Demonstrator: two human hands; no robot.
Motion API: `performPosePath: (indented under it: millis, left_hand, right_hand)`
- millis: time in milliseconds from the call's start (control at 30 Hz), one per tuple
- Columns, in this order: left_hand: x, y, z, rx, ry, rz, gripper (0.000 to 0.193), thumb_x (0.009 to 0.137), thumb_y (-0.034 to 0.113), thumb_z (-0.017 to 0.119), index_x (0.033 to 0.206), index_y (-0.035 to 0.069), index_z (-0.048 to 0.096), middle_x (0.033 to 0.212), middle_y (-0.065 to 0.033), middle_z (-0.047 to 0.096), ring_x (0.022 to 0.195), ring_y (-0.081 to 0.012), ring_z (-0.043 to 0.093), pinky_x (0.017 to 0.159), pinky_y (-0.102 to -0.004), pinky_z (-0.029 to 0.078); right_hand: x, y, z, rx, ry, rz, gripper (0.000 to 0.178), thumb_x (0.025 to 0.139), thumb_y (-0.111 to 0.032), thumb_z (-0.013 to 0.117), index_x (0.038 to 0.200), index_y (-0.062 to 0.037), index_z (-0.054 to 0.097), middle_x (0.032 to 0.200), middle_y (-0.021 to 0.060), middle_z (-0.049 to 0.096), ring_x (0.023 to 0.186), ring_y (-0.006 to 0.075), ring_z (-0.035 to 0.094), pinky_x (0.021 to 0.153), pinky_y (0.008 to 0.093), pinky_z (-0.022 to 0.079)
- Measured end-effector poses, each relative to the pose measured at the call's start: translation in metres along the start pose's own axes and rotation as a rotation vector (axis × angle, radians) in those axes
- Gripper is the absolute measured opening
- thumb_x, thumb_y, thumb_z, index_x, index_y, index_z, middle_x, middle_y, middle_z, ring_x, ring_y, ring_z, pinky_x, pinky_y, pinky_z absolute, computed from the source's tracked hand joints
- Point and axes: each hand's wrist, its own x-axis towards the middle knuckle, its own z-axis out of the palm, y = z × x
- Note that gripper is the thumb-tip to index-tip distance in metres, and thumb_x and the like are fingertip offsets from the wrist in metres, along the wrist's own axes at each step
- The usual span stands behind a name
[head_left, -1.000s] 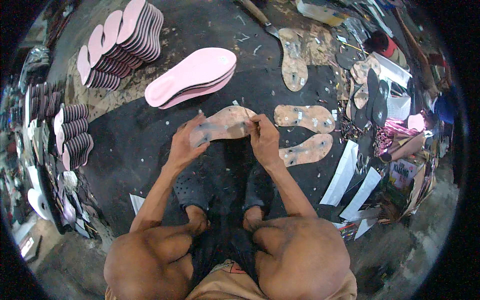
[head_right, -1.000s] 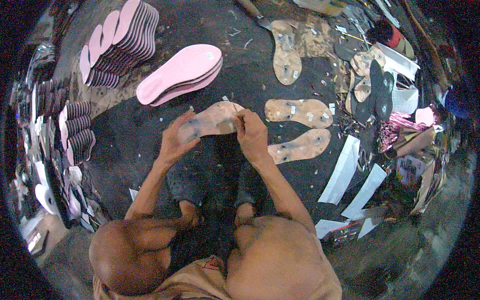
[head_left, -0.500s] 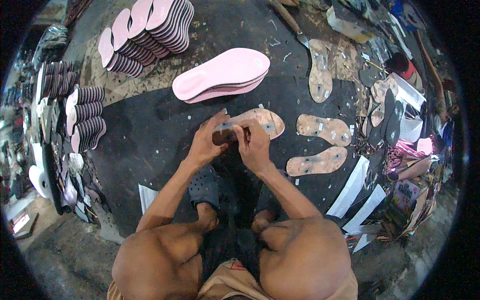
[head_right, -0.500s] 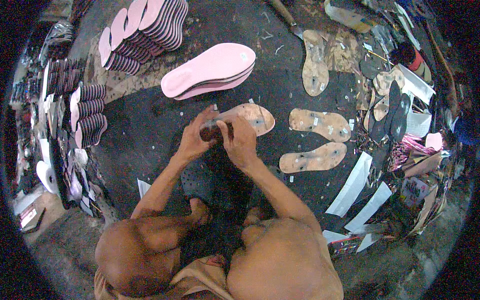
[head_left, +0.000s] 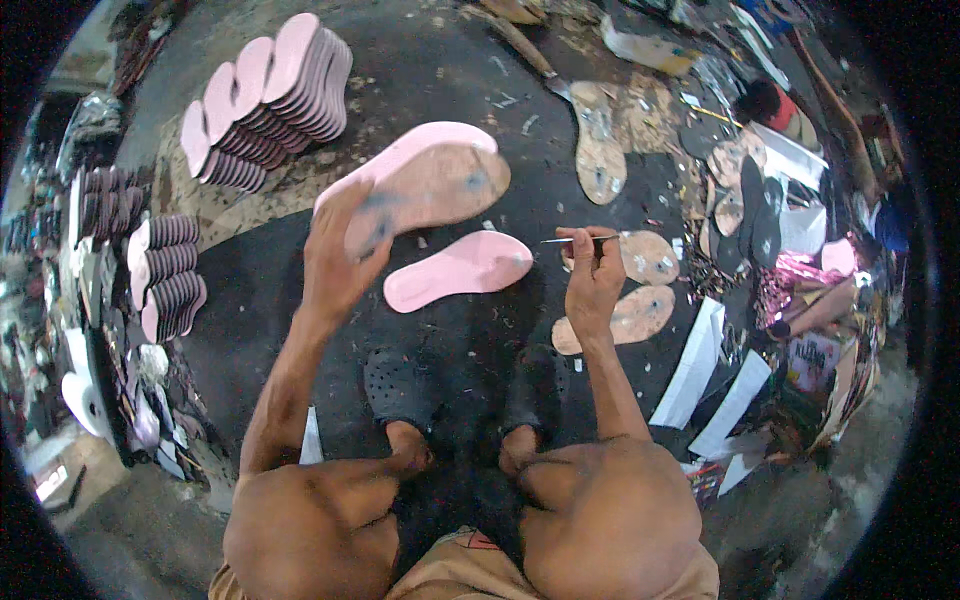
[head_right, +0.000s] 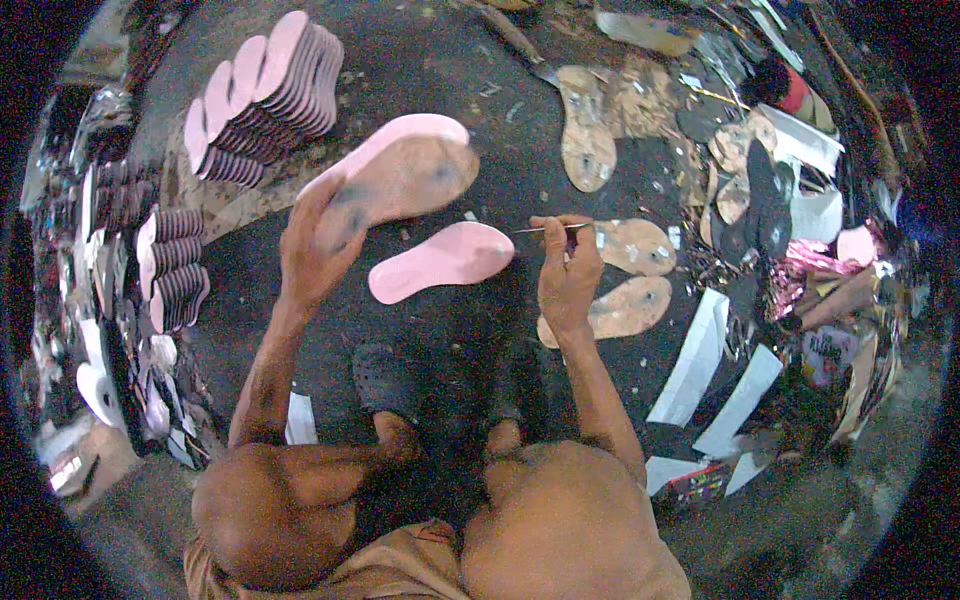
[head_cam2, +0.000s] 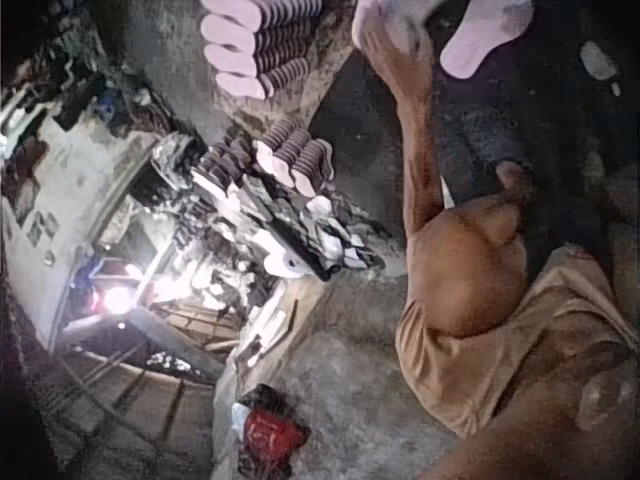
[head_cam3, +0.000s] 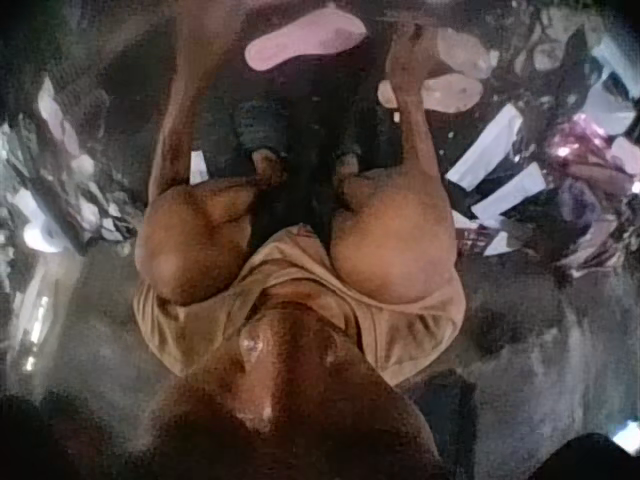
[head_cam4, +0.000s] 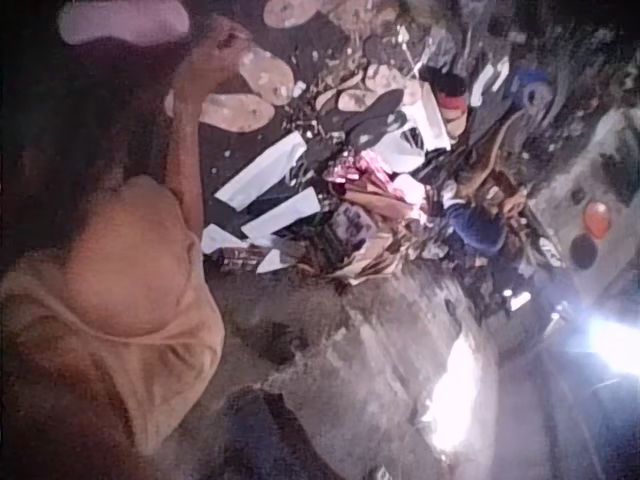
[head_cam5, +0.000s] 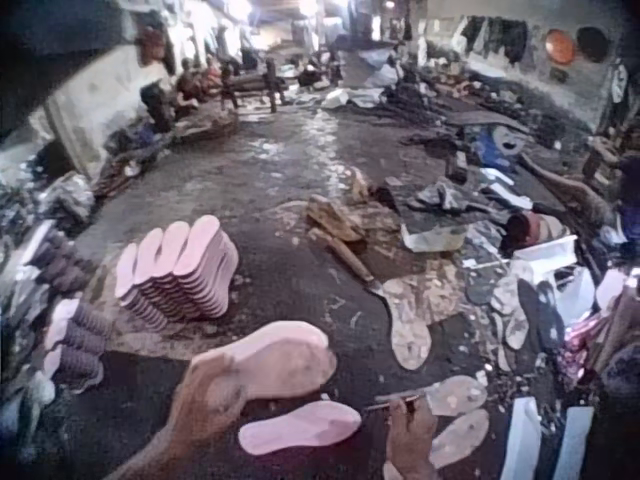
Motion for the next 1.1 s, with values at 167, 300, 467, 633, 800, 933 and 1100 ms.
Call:
performPosePath:
  millis: [167,300,467,633,800,933,1100]
  left_hand:
    - [-0.093,0.015,0.04,-0.271,-0.258,-0.239,0.077,0.08,0.01,0.089,0.152,0.006,0.062,0.152,-0.0175,0.067,0.142,-0.0395,0.062,0.122,-0.0487,0.047]
    - [-0.105,-0.01,0.07,-0.219,-0.252,-0.195,0.08,0.079,0.009,0.09,0.154,0.008,0.061,0.152,-0.0171,0.067,0.142,-0.0404,0.061,0.122,-0.0495,0.047]
    - [-0.103,-0.005,0.074,-0.243,-0.266,-0.196,0.084,0.078,0.008,0.089,0.157,0.01,0.06,0.153,-0.0172,0.066,0.142,-0.0411,0.061,0.123,-0.0502,0.047]
    - [-0.104,-0.01,0.074,-0.241,-0.283,-0.24,0.084,0.079,0.008,0.089,0.158,0.011,0.059,0.158,-0.0162,0.063,0.144,-0.0395,0.06,0.124,-0.0502,0.045]
    - [-0.101,-0.009,0.077,-0.275,-0.299,-0.257,0.086,0.079,0.011,0.09,0.158,0.011,0.058,0.163,-0.0158,0.06,0.146,-0.0395,0.059,0.126,-0.0506,0.043]
    - [-0.102,-0.02,0.073,-0.326,-0.29,-0.279,0.089,0.078,0.014,0.091,0.16,0.012,0.055,0.165,-0.0153,0.058,0.147,-0.0406,0.058,0.127,-0.05,0.042]
    - [-0.104,-0.02,0.074,-0.539,-0.272,-0.407,0.095,0.078,0.013,0.091,0.164,0.011,0.05,0.164,-0.017,0.058,0.149,-0.0413,0.056,0.127,-0.0481,0.042]
  right_hand:
    - [-0.013,0.029,-0.006,0.085,-0.075,0.236,0.023,0.118,-0.023,0.06,0.113,-0.0004,0.066,0.107,0.0113,0.083,0.087,0.0134,0.076,0.079,0.0299,0.062]
    - [-0.022,0.036,0.016,0.004,-0.195,0.224,0.02,0.117,-0.019,0.061,0.115,0.0006,0.066,0.11,0.0136,0.084,0.09,0.0162,0.079,0.078,0.0308,0.064]
    - [-0.028,0.04,0.016,-0.214,-0.232,0.134,0.023,0.117,-0.022,0.062,0.116,0.0007,0.065,0.106,0.0108,0.085,0.088,0.0154,0.078,0.076,0.0305,0.061]
    - [-0.024,0.031,0.023,-0.202,-0.195,0.079,0.019,0.114,-0.019,0.066,0.111,-0.0007,0.066,0.094,0.011,0.081,0.079,0.0157,0.073,0.069,0.034,0.057]
    - [-0.028,0.035,0.045,-0.27,-0.261,-0.251,0.012,0.107,-0.01,0.074,0.107,-0.0011,0.067,0.086,0.0129,0.071,0.072,0.0229,0.069,0.065,0.0387,0.053]
    - [-0.036,0.024,0.056,-0.263,-0.204,-0.337,0.009,0.103,-0.006,0.077,0.11,-0.0034,0.071,0.09,0.0153,0.071,0.077,0.0291,0.071,0.071,0.0397,0.057]
    - [-0.039,0.002,0.132,-0.161,-0.513,-0.23,0.014,0.105,-0.018,0.075,0.108,-0.0048,0.072,0.096,0.0172,0.075,0.087,0.0411,0.073,0.076,0.05,0.058]
